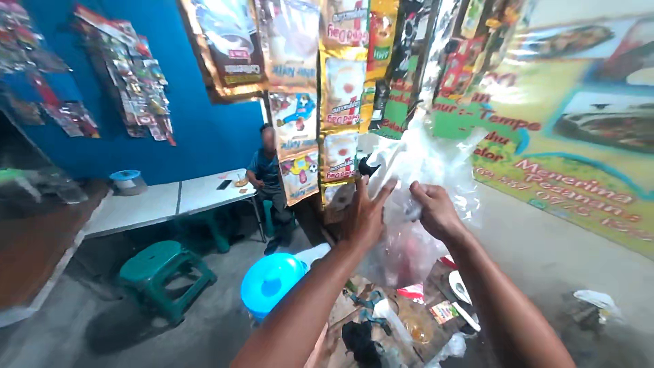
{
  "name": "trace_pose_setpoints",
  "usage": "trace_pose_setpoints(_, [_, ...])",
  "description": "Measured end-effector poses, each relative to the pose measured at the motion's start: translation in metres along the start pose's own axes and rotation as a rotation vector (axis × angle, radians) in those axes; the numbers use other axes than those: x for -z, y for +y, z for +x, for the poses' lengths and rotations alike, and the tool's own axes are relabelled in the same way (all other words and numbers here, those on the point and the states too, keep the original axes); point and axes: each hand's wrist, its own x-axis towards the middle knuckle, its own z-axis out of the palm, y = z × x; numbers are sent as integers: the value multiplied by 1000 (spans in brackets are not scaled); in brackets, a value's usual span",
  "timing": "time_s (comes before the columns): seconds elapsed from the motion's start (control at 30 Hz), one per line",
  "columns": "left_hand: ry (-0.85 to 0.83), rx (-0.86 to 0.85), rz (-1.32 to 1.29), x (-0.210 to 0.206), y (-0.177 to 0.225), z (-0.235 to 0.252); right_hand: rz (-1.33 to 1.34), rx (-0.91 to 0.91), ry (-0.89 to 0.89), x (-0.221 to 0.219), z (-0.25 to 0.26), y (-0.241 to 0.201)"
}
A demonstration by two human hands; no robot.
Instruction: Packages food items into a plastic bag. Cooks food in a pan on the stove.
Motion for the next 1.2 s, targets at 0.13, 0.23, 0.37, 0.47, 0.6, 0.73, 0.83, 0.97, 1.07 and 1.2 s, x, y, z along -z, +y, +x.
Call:
trace_pose_setpoints(0.13, [-32,38,-36,-5,-5,1,112,-70,-56,34,-19,-10])
trace_pose_setpoints(0.23, [-2,-6,40,-5,-6,0,-100,-105,10,42,-34,-15])
trace_pose_setpoints(0.37, [-3,-19,134,-6,1,-6,-499,-105,66,5,-59,-6])
trace_pose_setpoints(0.47, [0,-13,211,-6,6,-8,-699,-94,121,-11,-67,3])
trace_pose_setpoints(0.6, [-63,14,255,0,11,-6,-812,-268,-126,-22,-79,6])
trace_pose_setpoints(0.73, [-103,-18,283,0,3,-6,-695,-370,-458,-52,-139,48])
trace_pose_setpoints(0.83, [67,-129,256,0,-14,-21,-503,-298,-438,-60,-191,76])
trace_pose_setpoints(0.97, [169,-70,-73,12,-37,-91,-366,-99,-203,-69,-254,97])
trace_pose_setpoints(1.07, [108,237,-529,21,-51,-183,-255,34,-258,-77,-283,91])
trace_pose_setpoints(1.2, [-233,527,-955,42,-77,-270,-127,86,-672,-76,-297,89])
